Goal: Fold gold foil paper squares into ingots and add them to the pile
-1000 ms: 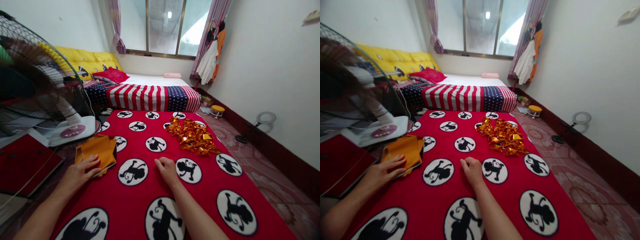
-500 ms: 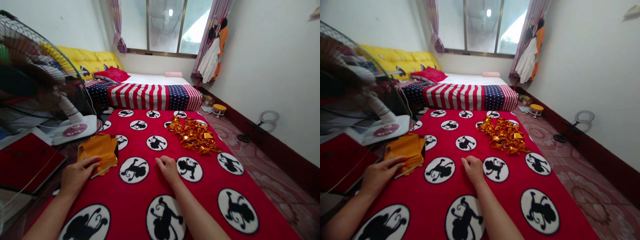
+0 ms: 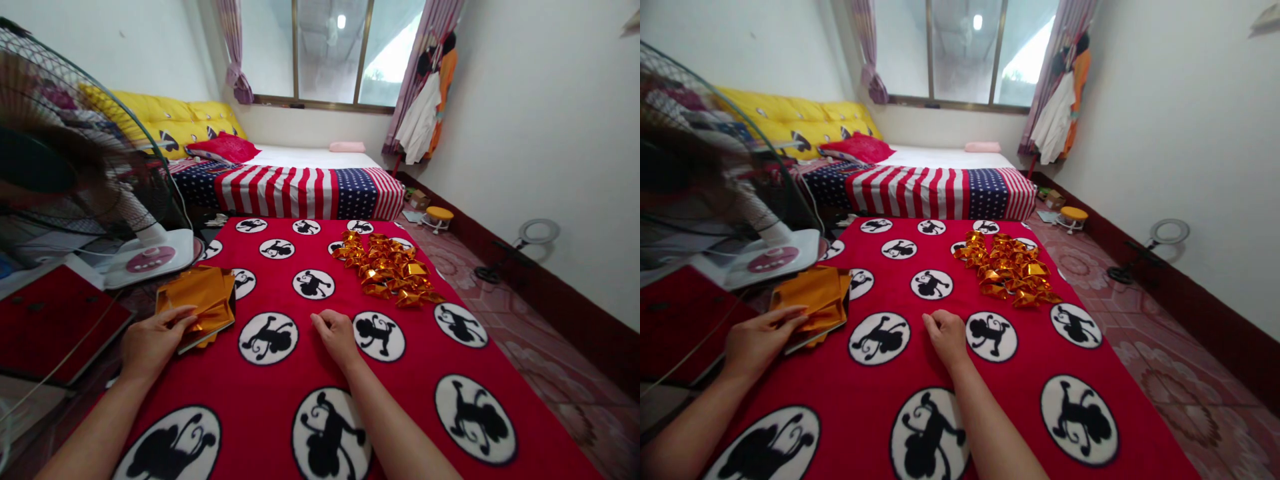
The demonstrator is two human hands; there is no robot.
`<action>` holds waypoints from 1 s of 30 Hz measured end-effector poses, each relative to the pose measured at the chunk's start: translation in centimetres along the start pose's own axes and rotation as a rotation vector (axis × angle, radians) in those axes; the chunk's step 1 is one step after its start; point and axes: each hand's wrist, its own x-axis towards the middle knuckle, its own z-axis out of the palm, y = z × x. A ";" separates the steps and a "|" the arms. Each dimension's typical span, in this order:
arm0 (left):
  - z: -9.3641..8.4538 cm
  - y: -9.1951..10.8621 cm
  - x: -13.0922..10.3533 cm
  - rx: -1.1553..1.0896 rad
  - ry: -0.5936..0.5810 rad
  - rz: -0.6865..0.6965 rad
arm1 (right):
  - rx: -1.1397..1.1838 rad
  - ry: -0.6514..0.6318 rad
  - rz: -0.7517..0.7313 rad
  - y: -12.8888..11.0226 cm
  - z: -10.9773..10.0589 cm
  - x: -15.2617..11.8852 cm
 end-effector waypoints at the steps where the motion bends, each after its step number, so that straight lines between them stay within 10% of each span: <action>1: -0.3 0.4 0.2 0.056 -0.005 -0.041 | 0.000 0.001 0.000 0.0 0.0 0.0; 9: -2.5 8.9 -0.2 -0.103 0.273 0.266 | 0.026 0.011 0.011 0.0 0.0 0.1; 16: 4.0 16.4 -4.6 -0.340 0.011 0.438 | 0.375 0.161 0.163 0.1 -0.3 0.3; 22: 9.4 18.0 -7.9 -0.204 -0.264 0.498 | 0.454 0.239 0.229 0.2 -0.6 0.5; 30: 9.1 18.1 -8.9 -0.146 -0.327 0.570 | 0.409 0.188 0.208 0.0 -0.5 0.5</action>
